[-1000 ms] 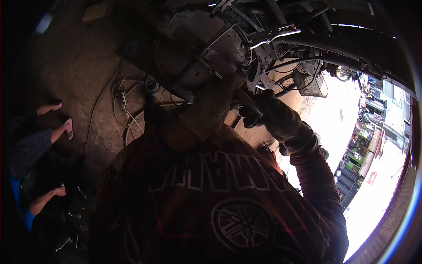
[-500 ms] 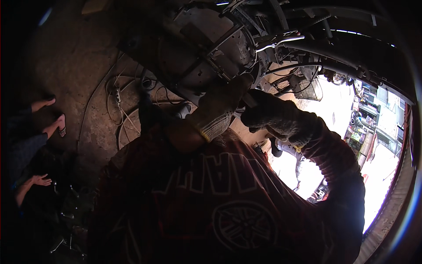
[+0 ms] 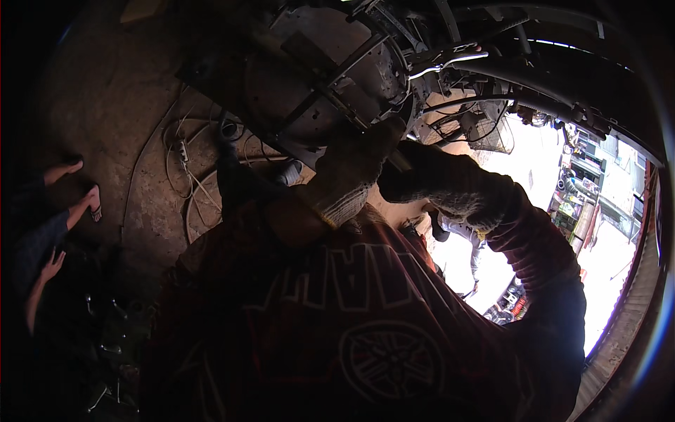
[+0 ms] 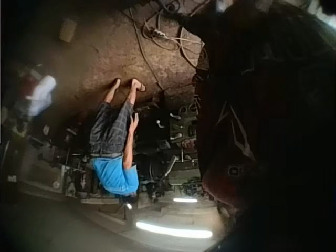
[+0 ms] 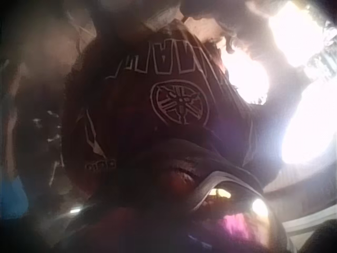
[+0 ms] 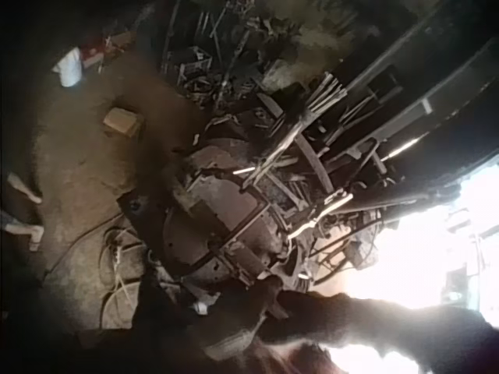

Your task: The person hammers a metal part secured by locking pliers and then uses an angle grinder to smooth the surface of the metal assembly.

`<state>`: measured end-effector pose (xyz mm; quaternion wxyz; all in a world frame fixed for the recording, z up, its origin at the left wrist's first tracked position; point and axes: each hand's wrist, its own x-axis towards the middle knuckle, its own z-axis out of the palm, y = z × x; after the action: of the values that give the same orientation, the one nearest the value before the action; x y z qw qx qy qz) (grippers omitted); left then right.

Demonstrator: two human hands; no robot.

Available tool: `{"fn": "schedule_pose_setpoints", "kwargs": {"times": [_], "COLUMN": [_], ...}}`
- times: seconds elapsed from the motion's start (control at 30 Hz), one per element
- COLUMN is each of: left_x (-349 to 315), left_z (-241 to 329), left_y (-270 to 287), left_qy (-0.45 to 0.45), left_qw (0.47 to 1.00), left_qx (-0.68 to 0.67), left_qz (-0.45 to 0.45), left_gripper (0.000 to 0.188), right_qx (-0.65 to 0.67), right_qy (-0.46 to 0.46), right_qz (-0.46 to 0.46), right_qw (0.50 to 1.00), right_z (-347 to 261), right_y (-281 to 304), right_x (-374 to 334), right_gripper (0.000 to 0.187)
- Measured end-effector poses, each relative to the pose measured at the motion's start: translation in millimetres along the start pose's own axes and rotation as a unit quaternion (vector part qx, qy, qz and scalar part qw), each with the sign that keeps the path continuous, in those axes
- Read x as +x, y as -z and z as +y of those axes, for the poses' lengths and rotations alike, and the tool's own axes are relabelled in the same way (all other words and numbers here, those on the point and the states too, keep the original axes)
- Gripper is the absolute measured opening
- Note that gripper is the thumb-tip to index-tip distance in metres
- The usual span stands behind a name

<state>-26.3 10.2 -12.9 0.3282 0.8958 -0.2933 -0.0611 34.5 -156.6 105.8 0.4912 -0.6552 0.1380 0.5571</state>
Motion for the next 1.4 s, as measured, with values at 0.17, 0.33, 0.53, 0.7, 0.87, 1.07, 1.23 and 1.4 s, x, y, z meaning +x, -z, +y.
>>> {"fn": "schedule_pose_setpoints", "kwargs": {"times": [0.17,0.33,0.53,0.7,0.87,1.07,1.23,1.4], "left_x": [1,17,7,10,18,8,10,-25], "left_z": [-4,5,2,-1,3,-6,-8,-7], "left_y": [-16,38,-11,-11,-24,-27,21,76], "left_qy": [-0.030,0.187,-0.007,0.027,0.118,0.085,0.109,-0.001], "left_qw": [0.997,0.894,0.982,0.956,0.921,0.966,0.937,0.932], "left_qx": [-0.007,-0.391,-0.123,-0.258,-0.369,-0.241,-0.331,-0.360], "left_qz": [0.069,-0.110,0.144,0.135,0.046,0.036,0.010,0.041], "left_gripper": [0.067,0.063,0.063,0.060,0.047,0.043,0.045,0.033], "right_qx": [-0.019,-0.098,-0.116,-0.089,-0.138,-0.117,0.001,0.159], "right_qy": [-0.073,-0.114,-0.052,-0.062,-0.070,-0.080,0.041,0.227], "right_qz": [0.025,0.036,0.064,0.056,0.066,0.021,0.007,0.092], "right_qw": [0.997,0.988,0.990,0.993,0.986,0.990,0.999,0.956], "right_z": [-13,-13,6,-4,-4,-5,11,80], "right_y": [-5,-4,-1,-5,-3,-1,15,31], "right_x": [-6,4,2,-2,1,7,-15,-30], "right_gripper": [0.061,0.065,0.063,0.064,0.059,0.043,0.051,0.065]}}
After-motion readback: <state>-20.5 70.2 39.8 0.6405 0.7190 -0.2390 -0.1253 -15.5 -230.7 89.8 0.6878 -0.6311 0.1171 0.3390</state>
